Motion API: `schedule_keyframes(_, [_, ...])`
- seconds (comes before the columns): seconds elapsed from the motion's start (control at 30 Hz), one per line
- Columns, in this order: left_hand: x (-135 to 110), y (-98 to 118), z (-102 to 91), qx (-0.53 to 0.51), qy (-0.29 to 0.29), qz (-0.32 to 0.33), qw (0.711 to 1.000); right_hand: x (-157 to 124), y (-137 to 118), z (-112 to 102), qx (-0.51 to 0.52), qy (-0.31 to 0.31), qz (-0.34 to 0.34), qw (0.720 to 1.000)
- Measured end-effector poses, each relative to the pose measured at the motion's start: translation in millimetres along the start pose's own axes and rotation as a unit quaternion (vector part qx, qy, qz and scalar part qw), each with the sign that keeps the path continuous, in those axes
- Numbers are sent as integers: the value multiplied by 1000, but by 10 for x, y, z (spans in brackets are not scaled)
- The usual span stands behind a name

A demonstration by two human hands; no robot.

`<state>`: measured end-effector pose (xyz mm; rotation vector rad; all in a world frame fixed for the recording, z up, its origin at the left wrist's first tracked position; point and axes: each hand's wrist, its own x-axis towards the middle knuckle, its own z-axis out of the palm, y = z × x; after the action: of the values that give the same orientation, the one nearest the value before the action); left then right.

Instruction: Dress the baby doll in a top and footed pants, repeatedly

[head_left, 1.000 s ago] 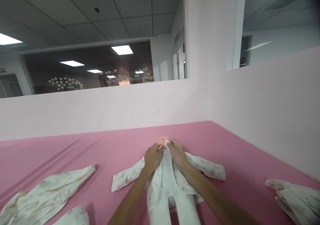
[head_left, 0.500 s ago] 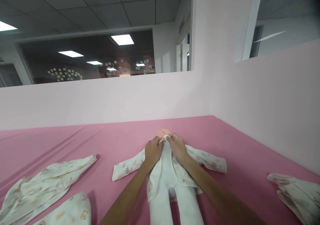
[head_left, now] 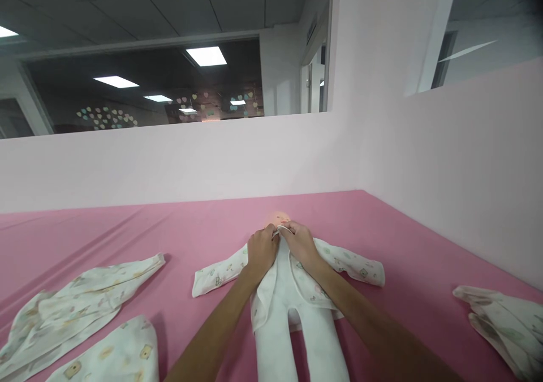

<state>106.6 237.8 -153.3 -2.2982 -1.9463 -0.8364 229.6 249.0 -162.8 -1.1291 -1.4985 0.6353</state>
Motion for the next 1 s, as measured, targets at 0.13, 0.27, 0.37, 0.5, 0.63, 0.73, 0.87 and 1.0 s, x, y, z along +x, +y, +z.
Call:
schedule_keyframes(0.13, [10, 1, 18, -23, -8, -20, 1000, -71, -78, -16, -28, -23, -14, 999])
schedule_keyframes(0.27, [24, -1, 8, -77, -24, -38, 996, -167, -135, -21, -70, -37, -17, 997])
schedule_keyframes(0.37, [45, -28, -27, -145, -52, -42, 987, -223, -148, -26, -94, -43, -29, 994])
schedule_keyframes(0.5, [73, -129, -83, -265, -140, -49, 953, -270, -145, -37, -117, -44, -47, 991])
schedule_keyframes(0.63, [79, -237, -115, -354, -194, -74, 912, -305, -142, -33, -144, -43, -72, 986])
schedule_keyframes(0.73, [83, -264, -104, -400, -203, -92, 889, -329, -139, -20, -157, -40, -81, 983])
schedule_keyframes(0.87, [112, -253, -49, -421, -201, -113, 877, -351, -128, -6, -166, -32, -81, 982])
schedule_keyframes(1.0, [140, -261, -9, -427, -208, -116, 872, -368, -127, -11, -164, -9, -53, 985])
